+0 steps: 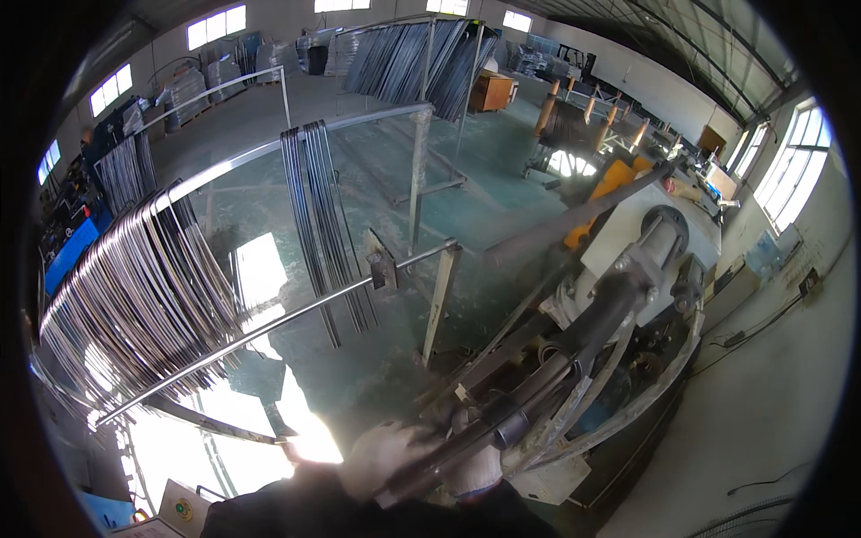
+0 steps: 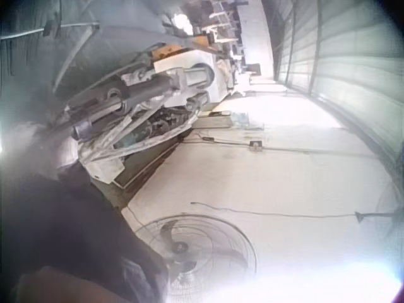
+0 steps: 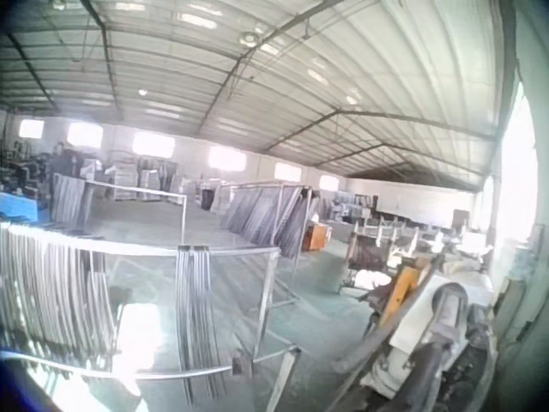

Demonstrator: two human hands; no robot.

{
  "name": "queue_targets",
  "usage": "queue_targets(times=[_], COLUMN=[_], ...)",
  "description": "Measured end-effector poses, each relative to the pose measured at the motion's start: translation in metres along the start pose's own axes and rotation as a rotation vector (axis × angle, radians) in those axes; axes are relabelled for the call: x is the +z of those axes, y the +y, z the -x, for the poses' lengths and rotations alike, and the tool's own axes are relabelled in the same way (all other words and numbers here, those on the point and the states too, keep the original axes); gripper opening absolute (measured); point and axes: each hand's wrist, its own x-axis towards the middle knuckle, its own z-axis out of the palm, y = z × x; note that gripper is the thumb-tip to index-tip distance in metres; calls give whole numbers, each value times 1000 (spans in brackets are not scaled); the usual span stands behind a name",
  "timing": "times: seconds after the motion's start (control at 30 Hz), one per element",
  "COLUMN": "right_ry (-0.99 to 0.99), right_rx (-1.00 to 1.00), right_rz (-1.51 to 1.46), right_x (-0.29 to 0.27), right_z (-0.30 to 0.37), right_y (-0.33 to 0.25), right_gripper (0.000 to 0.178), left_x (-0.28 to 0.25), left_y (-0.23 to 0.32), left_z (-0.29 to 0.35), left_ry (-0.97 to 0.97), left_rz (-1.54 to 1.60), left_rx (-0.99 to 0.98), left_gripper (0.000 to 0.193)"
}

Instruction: The person measures and bends metal rods using a manual bending jig, then operates a hydraulic bending machine to form curved rods. They repeatedly load rods into the machine, adjust clamps, and stack finished pieces.

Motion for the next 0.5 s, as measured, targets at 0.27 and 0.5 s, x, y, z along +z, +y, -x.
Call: queue_targets(times=[0.27, 0.5], right_ry=[-13, 457], right_rx=[318, 100], right_rz=[-1053, -173], right_x=[34, 44], right_z=[-19, -5], right_y=[-65, -75], right_gripper=[46, 36], left_x=[-18, -15], left_y=[-39, -44], left_z=[-20, -46], left_ry=[248, 489], left_rz=[278, 1184], left_rx=[177, -376], left_gripper=[44, 19])
